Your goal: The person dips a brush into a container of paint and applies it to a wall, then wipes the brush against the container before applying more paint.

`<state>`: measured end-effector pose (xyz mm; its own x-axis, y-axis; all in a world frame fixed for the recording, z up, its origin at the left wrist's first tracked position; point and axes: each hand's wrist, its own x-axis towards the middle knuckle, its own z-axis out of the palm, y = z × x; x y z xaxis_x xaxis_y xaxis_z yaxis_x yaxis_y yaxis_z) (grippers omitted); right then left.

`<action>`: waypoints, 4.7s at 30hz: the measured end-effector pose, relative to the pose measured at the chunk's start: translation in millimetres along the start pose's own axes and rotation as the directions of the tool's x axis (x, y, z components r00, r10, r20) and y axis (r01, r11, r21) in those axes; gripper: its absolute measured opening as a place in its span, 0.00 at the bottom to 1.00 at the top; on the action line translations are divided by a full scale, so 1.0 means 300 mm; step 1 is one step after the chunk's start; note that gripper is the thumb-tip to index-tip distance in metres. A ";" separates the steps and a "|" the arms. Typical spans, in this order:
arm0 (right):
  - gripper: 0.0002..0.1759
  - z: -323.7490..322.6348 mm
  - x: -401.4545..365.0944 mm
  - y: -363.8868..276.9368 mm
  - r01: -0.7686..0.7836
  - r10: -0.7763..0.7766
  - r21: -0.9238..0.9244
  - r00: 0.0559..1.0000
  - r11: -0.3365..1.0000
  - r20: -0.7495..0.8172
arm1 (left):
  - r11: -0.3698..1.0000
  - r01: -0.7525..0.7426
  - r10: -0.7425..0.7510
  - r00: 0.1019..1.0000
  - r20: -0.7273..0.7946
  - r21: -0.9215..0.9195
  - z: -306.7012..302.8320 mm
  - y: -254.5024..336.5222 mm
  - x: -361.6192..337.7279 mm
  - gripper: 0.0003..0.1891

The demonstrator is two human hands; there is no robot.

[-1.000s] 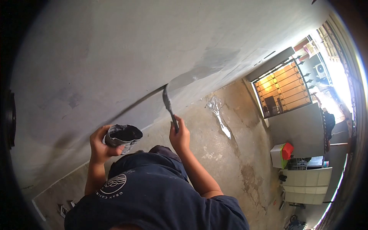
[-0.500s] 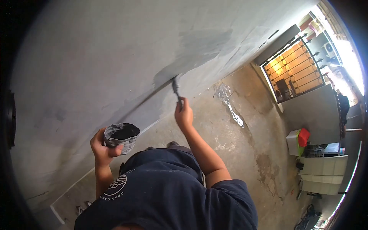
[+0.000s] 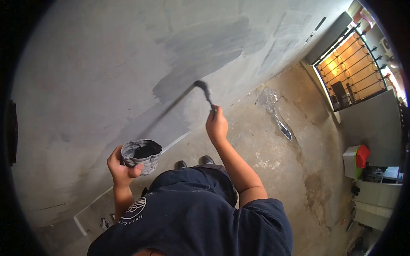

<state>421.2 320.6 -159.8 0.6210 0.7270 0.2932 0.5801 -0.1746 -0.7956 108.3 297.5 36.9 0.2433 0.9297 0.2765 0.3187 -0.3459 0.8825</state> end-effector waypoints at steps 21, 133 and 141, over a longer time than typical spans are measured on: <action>0.13 0.137 0.032 0.110 -0.014 -0.029 0.134 0.950 0.991 0.311 | 0.991 0.085 -0.080 0.995 -0.052 0.102 0.278 0.044 0.069 0.39; 0.26 0.089 -0.397 -0.177 0.286 -0.241 -0.127 0.928 0.950 0.284 | 0.992 0.007 -0.024 0.991 -0.130 -0.126 -0.272 -0.161 -0.157 0.31; 0.24 0.113 -0.299 -0.127 0.340 -0.308 -0.077 0.910 0.937 0.279 | 0.999 0.007 -0.013 0.989 -0.147 -0.047 -0.185 -0.090 -0.165 0.34</action>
<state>325.6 284.4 -173.9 0.2395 0.9002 0.3636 0.7954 0.0328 -0.6052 36.7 268.0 20.4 0.1014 0.9428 0.3176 0.2772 -0.3334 0.9011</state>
